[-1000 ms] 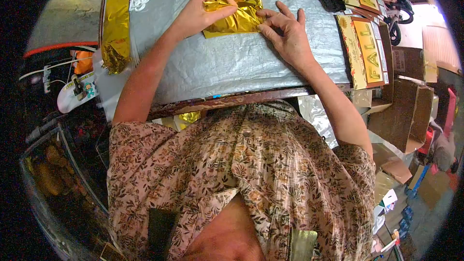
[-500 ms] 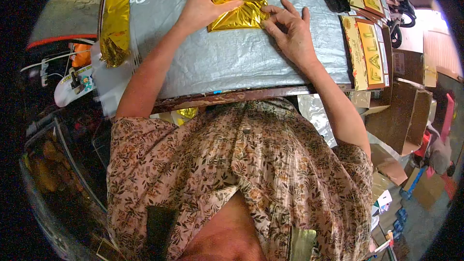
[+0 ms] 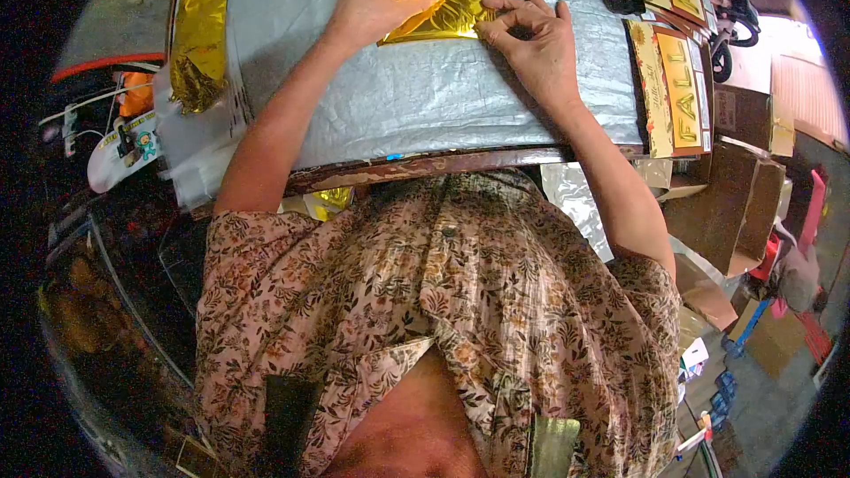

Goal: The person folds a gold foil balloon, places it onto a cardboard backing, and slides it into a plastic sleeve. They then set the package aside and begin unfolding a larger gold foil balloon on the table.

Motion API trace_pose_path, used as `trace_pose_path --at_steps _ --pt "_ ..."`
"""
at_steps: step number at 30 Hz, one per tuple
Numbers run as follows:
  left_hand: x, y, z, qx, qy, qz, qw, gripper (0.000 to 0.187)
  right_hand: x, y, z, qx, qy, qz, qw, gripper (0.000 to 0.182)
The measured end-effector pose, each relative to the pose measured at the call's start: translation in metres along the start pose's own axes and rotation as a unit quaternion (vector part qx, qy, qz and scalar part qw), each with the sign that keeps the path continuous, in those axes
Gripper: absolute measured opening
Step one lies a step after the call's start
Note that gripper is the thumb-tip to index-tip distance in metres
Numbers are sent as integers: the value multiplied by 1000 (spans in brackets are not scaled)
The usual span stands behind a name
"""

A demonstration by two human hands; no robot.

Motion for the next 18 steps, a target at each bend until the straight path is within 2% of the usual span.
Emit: trace_pose_path --at_steps 3,5,6,8,9,11,12,18 --pt "2 3 7 16 38 -28 999 38 -1 0 1 22 -9 28 999 5" --pt "0 1 5 21 22 -9 999 38 -4 0 -3 -15 22 30 999 22" --pt "0 2 7 29 7 9 1000 38 -4 0 -5 -17 24 28 999 22" --pt "0 3 7 16 15 10 1000 37 -3 -1 -23 -176 106 40 978 45" --pt "0 4 7 4 22 6 1000 36 -1 -4 -28 -176 110 38 977 45" --pt "0 2 2 9 10 18 1000 36 0 -17 -44 -165 146 13 975 58" --pt "0 2 3 13 -3 25 1000 35 0 -25 -49 -189 143 -37 971 59" --pt "-1 4 2 23 -4 42 999 32 -3 -39 -44 -206 165 -61 963 61"
Point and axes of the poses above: each hand's wrist, its own x-axis towards the middle knuckle, its own y-axis out of the back of the hand, z = x × y, the point moved 6 cm from there along x, towards the middle knuckle, and after that the axes turned 3 degrees about x, right-handed, at the moved point
